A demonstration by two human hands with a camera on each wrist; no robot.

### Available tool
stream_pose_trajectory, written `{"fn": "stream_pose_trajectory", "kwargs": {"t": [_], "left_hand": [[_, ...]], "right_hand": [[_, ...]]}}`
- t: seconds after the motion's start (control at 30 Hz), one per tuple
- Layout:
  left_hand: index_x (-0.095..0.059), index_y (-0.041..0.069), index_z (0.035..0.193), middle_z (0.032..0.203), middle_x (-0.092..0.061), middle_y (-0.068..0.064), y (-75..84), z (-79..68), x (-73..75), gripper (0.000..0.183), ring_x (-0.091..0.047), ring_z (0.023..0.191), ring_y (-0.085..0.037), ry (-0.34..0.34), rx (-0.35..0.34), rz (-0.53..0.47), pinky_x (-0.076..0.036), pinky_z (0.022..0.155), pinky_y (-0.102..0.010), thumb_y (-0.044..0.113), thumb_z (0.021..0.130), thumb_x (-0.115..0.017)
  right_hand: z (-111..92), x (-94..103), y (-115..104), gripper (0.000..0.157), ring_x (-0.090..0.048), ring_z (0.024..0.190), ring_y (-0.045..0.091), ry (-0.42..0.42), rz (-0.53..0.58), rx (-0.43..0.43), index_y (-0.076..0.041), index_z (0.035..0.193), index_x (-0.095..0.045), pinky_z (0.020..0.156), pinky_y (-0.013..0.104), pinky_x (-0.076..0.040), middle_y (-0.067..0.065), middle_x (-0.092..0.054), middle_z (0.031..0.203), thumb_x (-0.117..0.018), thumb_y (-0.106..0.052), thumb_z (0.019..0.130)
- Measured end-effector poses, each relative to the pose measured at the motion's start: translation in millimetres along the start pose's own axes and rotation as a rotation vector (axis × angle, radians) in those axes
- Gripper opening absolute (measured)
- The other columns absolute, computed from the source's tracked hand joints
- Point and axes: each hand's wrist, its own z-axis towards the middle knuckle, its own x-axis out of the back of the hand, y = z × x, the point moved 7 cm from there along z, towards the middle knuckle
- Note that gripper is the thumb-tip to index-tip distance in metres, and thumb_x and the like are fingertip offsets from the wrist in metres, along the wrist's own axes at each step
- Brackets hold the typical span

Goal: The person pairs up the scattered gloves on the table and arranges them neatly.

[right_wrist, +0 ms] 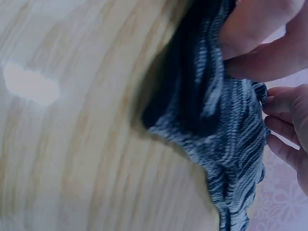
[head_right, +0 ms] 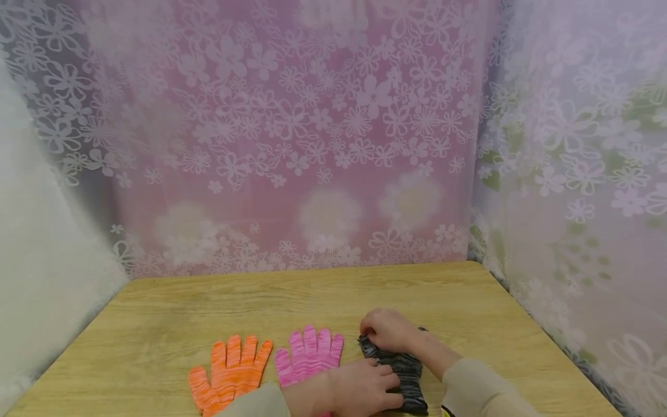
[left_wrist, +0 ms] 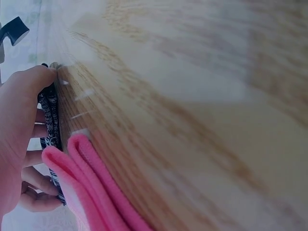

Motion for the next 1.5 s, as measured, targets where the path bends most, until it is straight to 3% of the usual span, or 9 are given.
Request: {"fn": "stream_pose_trajectory", "kwargs": {"t": [0.3,0.57,0.63,0.8,0.93,1.1,1.33,1.5], "left_hand": [[-0.047,0.031,0.13,0.123,-0.046,0.013,-1.1,-0.8,0.1,0.042,-0.04,0.112,-0.002,0.008,0.011,-0.024,-0.034,0.092,-0.019,0.052,0.094,-0.039],[-0.048,0.031,0.129,0.122,-0.046,0.013,-1.6,-0.9,-1.3,0.039,-0.041,0.11,-0.001,-0.003,0.024,-0.085,-0.035,0.092,-0.017,0.048,0.095,-0.038],[-0.048,0.031,0.128,0.122,-0.046,0.013,-1.3,-0.9,-1.8,0.039,-0.04,0.111,-0.001,-0.004,0.028,-0.086,-0.035,0.093,-0.017,0.049,0.095,-0.038],[-0.051,0.03,0.124,0.116,-0.048,0.013,0.3,-2.7,1.3,0.037,-0.042,0.104,-0.002,0.045,0.018,-0.052,-0.035,0.09,-0.016,0.05,0.095,-0.039],[-0.054,0.028,0.12,0.11,-0.049,0.012,0.9,-3.7,4.8,0.035,-0.043,0.098,-0.003,0.1,0.005,-0.028,-0.035,0.088,-0.015,0.049,0.094,-0.042],[-0.055,0.028,0.118,0.109,-0.049,0.012,1.8,-2.6,5.7,0.033,-0.043,0.097,-0.002,0.111,-0.007,-0.047,-0.034,0.087,-0.014,0.048,0.095,-0.041],[-0.054,0.028,0.119,0.111,-0.049,0.011,-0.8,-3.5,5.8,0.035,-0.042,0.1,-0.003,0.093,-0.002,-0.046,-0.035,0.088,-0.014,0.049,0.094,-0.042],[-0.051,0.029,0.125,0.116,-0.047,0.011,-3.0,-5.7,2.8,0.039,-0.041,0.108,-0.003,0.057,0.024,-0.058,-0.034,0.092,-0.016,0.051,0.094,-0.04]], "right_hand": [[-3.8,-5.6,0.2,0.012,-0.055,0.073,0.01,0.053,-0.089,-0.001,-0.016,0.084,-0.067,0.063,0.027,-0.047,-0.006,-0.058,0.08,-0.065,-0.004,0.08],[-20.7,13.0,0.3,0.018,-0.056,0.081,0.013,0.093,-0.061,0.012,-0.011,0.093,-0.067,0.067,0.028,-0.047,-0.004,-0.058,0.091,-0.066,0.001,0.08],[-27.2,18.0,-1.9,0.019,-0.056,0.081,0.013,0.106,-0.085,0.057,-0.012,0.091,-0.067,0.066,0.028,-0.047,-0.004,-0.058,0.09,-0.067,0.002,0.078],[-40.5,17.4,-15.3,0.012,-0.055,0.079,0.009,0.058,-0.11,0.191,-0.015,0.088,-0.069,0.065,0.024,-0.046,-0.006,-0.059,0.089,-0.07,-0.008,0.079],[-46.4,10.5,-18.0,0.011,-0.054,0.081,0.008,-0.009,-0.08,0.165,-0.018,0.093,-0.07,0.064,0.023,-0.045,-0.008,-0.058,0.092,-0.068,-0.017,0.083],[-52.2,5.8,-14.7,0.015,-0.055,0.082,0.008,-0.035,-0.058,0.116,-0.019,0.097,-0.069,0.061,0.022,-0.045,-0.007,-0.056,0.096,-0.069,-0.016,0.082],[-54.3,7.9,-17.6,0.017,-0.056,0.084,0.009,0.015,-0.026,0.179,-0.015,0.097,-0.068,0.066,0.022,-0.046,-0.004,-0.057,0.097,-0.069,-0.009,0.081],[-60.1,10.2,-14.8,0.02,-0.056,0.089,0.013,0.0,-0.01,0.177,-0.012,0.101,-0.066,0.07,0.025,-0.048,0.0,-0.057,0.102,-0.069,-0.011,0.081]]}}
